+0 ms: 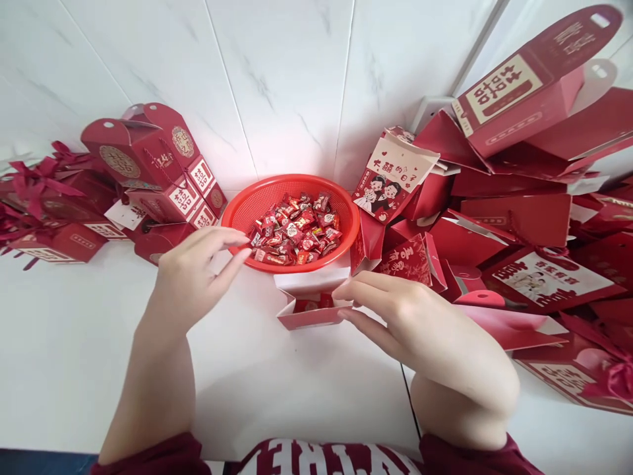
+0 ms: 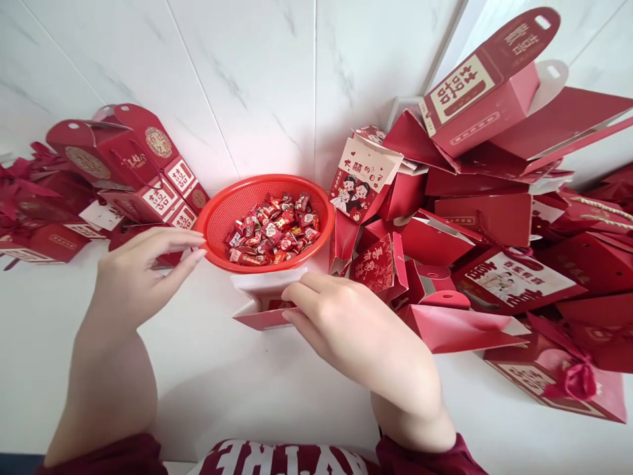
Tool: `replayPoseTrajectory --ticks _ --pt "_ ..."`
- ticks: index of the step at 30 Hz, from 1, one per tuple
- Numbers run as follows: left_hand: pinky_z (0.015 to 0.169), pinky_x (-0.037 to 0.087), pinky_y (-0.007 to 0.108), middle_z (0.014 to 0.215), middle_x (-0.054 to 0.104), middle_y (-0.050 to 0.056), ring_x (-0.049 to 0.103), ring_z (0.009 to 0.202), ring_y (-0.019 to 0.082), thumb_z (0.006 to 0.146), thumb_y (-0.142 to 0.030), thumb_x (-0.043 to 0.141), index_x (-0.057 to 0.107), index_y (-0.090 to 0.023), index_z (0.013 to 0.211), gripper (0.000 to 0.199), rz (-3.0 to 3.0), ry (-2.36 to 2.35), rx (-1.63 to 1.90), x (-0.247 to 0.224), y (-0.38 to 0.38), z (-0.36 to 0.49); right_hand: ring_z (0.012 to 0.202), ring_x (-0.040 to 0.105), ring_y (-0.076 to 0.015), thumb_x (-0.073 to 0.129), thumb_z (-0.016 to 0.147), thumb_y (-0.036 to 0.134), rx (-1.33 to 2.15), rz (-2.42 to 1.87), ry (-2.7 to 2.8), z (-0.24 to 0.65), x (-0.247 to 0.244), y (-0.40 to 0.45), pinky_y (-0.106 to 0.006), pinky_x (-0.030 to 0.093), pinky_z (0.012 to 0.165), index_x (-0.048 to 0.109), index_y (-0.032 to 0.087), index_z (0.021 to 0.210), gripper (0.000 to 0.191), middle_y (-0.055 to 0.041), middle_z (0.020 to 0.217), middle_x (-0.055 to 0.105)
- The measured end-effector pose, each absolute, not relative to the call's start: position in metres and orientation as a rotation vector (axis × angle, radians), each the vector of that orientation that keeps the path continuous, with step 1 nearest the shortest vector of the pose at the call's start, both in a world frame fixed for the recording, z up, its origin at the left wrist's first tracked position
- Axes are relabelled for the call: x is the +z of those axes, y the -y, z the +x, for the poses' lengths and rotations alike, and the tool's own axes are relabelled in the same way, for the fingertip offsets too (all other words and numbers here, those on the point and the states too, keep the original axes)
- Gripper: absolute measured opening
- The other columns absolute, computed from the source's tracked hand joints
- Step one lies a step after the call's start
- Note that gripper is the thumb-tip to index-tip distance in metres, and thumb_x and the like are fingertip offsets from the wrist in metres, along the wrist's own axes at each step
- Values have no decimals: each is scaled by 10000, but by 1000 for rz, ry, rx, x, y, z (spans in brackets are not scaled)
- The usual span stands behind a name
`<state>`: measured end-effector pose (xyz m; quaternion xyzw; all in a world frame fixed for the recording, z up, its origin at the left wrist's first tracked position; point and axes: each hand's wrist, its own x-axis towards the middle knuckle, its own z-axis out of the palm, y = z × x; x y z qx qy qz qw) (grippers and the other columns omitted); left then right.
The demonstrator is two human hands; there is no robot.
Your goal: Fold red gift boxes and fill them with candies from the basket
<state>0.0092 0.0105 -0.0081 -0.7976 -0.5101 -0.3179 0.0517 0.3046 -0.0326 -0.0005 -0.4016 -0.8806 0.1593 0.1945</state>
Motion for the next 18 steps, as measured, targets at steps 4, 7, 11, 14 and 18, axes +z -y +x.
replayPoseTrajectory --ticks 4,7,11,14,18 --pt "719 501 299 1033 715 14 666 895 189 942 -323 575 672 -234 1024 155 -2419 1755 -828 -6 -27 1 826 683 -199 508 990 224 377 -1181 2394 315 4 37 -319 562 733 673 213 1069 184 -73 967 696" --pt "772 522 283 1088 714 15 671 955 186 950 -383 559 677 -237 1059 216 -2589 1770 -873 -6 -26 12 875 688 -209 515 986 224 373 -1210 2360 318 2 34 -339 577 768 684 217 1083 195 -84 1027 690" --pt "914 528 327 1271 657 51 638 1123 241 823 -528 692 617 -251 1236 504 -3026 1595 -487 -7 -14 34 1098 640 -255 613 930 241 383 -1157 2381 314 -9 21 -401 557 899 699 226 1066 162 -115 1229 628" --pt "864 548 329 1292 654 58 661 1097 255 776 -554 729 521 -264 1366 689 -3189 1530 -210 -10 -6 41 1064 648 -244 640 894 189 484 -1057 2487 307 -16 12 -375 548 863 697 220 1012 135 -100 1149 663" --pt "886 538 297 1243 690 27 686 1068 218 899 -392 629 578 -270 1310 431 -3230 1570 -321 -20 -7 40 767 673 -190 533 910 87 568 -1107 2464 297 -20 6 -277 497 660 634 208 1056 215 -43 864 721"
